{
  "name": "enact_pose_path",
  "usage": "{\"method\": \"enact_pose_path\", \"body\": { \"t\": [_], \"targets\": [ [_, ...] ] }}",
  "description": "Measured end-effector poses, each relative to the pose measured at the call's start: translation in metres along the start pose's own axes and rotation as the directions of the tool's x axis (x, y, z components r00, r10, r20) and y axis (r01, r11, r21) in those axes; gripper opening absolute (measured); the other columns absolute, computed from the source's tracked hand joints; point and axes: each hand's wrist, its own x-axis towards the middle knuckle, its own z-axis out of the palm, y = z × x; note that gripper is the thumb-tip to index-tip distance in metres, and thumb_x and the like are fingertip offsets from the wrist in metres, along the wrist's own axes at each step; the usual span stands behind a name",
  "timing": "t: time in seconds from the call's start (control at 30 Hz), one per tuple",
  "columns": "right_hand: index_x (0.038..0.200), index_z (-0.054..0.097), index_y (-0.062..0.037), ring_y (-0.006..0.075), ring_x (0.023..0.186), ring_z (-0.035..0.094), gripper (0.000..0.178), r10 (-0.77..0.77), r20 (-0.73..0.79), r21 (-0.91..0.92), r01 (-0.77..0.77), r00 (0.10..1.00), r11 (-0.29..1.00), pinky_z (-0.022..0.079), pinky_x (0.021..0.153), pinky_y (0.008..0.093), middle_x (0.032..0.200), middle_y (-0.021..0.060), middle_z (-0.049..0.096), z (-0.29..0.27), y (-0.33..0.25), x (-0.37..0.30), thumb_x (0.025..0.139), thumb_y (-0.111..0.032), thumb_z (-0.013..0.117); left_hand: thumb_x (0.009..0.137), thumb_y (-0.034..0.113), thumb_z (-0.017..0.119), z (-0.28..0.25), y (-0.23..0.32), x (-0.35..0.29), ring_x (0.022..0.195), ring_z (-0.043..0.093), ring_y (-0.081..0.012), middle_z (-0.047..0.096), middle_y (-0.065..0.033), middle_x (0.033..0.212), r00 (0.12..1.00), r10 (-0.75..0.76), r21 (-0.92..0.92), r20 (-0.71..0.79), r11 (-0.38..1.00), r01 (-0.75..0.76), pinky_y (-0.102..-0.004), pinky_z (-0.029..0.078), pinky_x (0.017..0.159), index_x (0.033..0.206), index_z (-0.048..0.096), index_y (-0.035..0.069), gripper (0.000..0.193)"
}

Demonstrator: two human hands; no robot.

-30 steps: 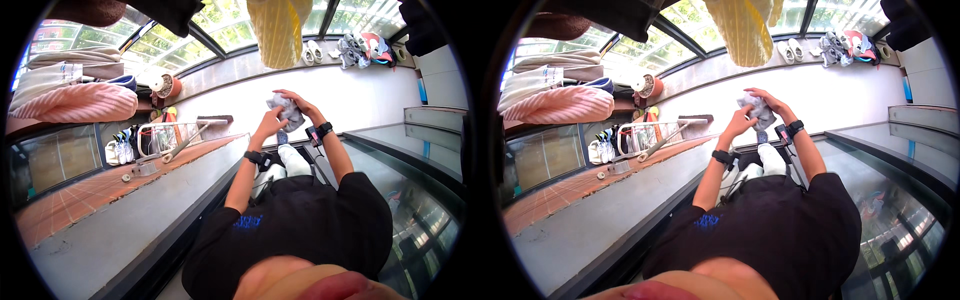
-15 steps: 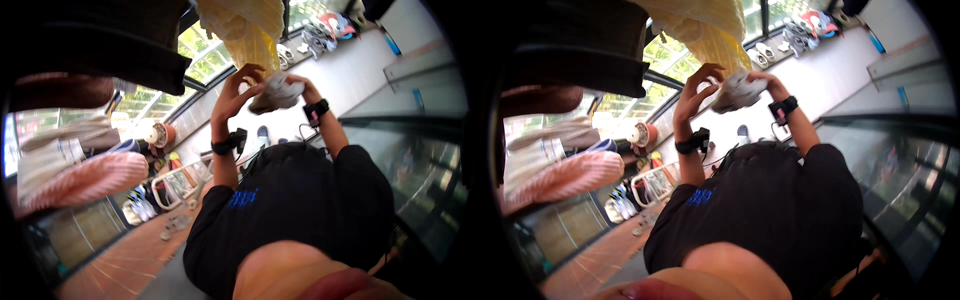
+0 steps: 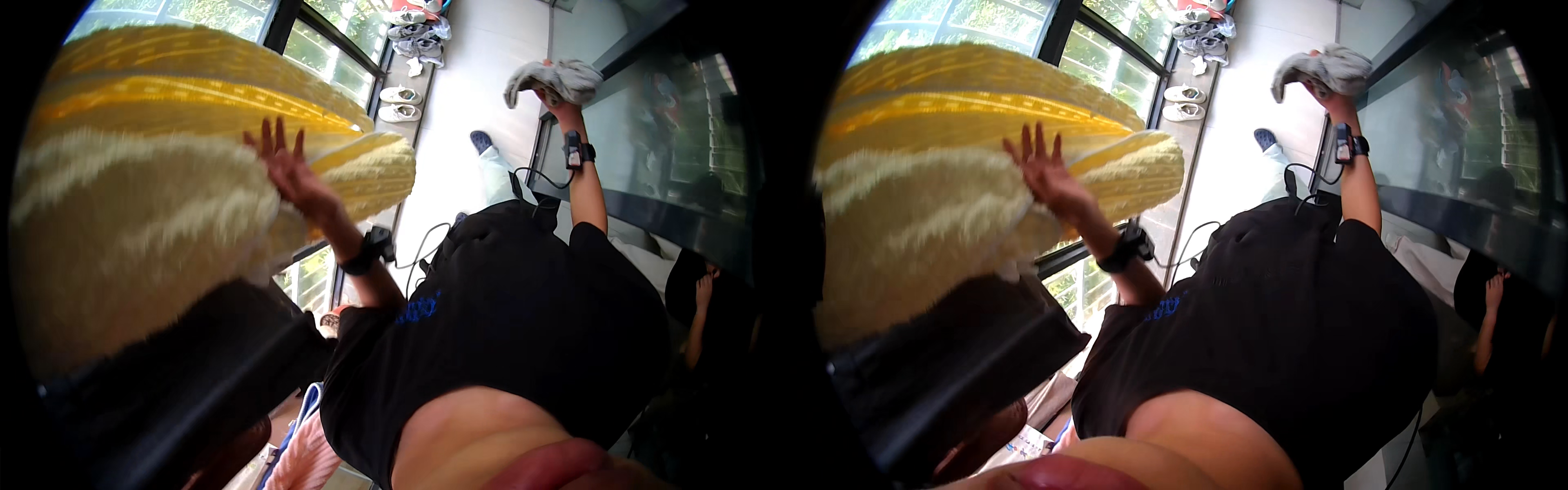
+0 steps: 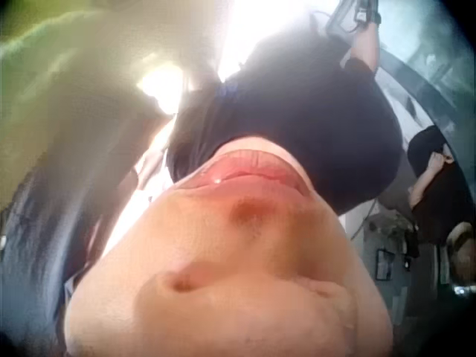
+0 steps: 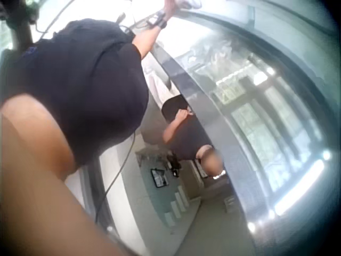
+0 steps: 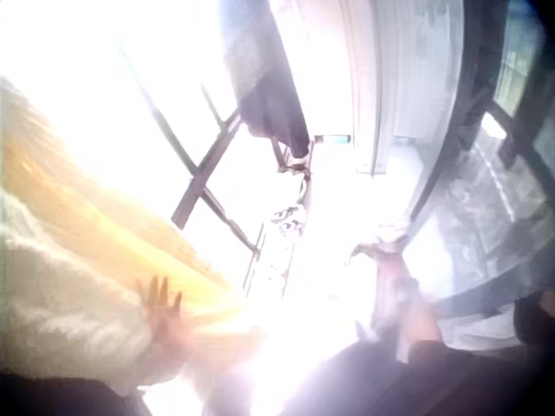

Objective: The person cleans a large window and its frame using a grey cloth. They wipe the glass surface and the surrounding frame, moving around the window to reach different sections. The person also briefly opens a cabinet door and wipes its edge before returning to the window.

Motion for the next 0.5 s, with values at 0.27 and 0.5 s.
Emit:
{"method": "enact_pose_path", "body": {
  "t": [0.27,0.5],
  "targets": [
    [0.088,0.057,-0.0098,0.0188,0.074,0.043,0.032,0.463,0.192,0.967,-0.247,0.866,0.062,0.038,0.069,0.0325,0.081,0.0043,0.053,-0.031,-0.031,-0.051,0.091,-0.041,0.06,0.104,0.024,0.046,-0.073,0.035,-0.103,0.105,0.066,-0.0279,0.066,-0.0182,0.113,0.972,0.094,0.56,-0.215,0.827,0.044,-0.0379,0.053,0.092,0.112,0.063,-0.006,0.034],
    [0.111,0.056,-0.0024,0.0208,0.083,0.041,0.044,0.323,0.466,0.877,-0.478,0.824,-0.048,0.038,0.069,0.0306,0.098,0.0089,0.052,-0.034,-0.056,-0.029,0.09,-0.041,0.06,0.096,0.013,0.064,-0.014,0.015,-0.15,0.1,0.068,-0.0297,0.069,-0.0155,0.109,0.957,-0.134,0.648,0.256,0.759,-0.067,-0.0368,0.053,0.085,0.115,0.068,0.001,0.022]
  ]
}}
